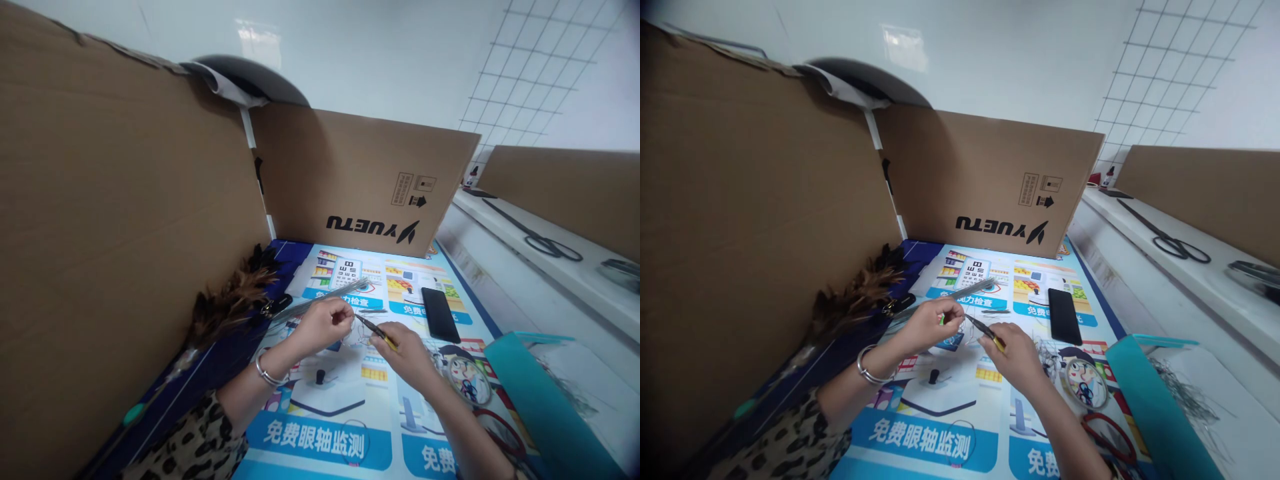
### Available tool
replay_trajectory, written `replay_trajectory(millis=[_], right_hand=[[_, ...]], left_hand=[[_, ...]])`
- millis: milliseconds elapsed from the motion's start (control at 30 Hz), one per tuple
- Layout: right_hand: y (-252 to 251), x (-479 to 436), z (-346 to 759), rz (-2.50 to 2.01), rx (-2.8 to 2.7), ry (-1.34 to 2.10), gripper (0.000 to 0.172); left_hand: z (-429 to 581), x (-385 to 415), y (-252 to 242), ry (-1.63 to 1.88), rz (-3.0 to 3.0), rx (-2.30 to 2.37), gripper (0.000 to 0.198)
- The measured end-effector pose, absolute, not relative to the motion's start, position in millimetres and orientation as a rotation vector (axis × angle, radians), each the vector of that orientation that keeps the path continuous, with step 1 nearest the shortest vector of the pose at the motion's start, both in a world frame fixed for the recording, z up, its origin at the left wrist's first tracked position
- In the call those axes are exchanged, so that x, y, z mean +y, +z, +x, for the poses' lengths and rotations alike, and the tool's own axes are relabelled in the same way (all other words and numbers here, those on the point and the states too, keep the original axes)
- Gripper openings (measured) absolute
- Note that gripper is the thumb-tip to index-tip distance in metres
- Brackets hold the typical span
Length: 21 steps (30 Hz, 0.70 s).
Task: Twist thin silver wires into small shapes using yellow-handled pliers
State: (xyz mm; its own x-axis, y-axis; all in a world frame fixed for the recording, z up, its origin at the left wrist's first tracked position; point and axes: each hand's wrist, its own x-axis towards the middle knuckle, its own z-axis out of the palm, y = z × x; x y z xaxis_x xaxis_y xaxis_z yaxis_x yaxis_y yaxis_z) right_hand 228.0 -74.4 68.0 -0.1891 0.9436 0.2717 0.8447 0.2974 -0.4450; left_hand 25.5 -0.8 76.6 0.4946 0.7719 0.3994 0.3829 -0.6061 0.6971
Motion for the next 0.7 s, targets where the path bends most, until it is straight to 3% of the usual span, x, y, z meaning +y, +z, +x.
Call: replay_trajectory(millis=[333,700], right_hand=[[68.7,-73.6,230.7,-1.518,-2.132,0.303,0.026],[70.2,-79.8,225.4,-1.583,-2.213,-0.347,0.024]], left_hand=[[25.6,-2.9,79.8,0.957,2.273,0.957,0.01],[25.8,-2.3,79.3,0.961,2.325,0.99,0.009]])
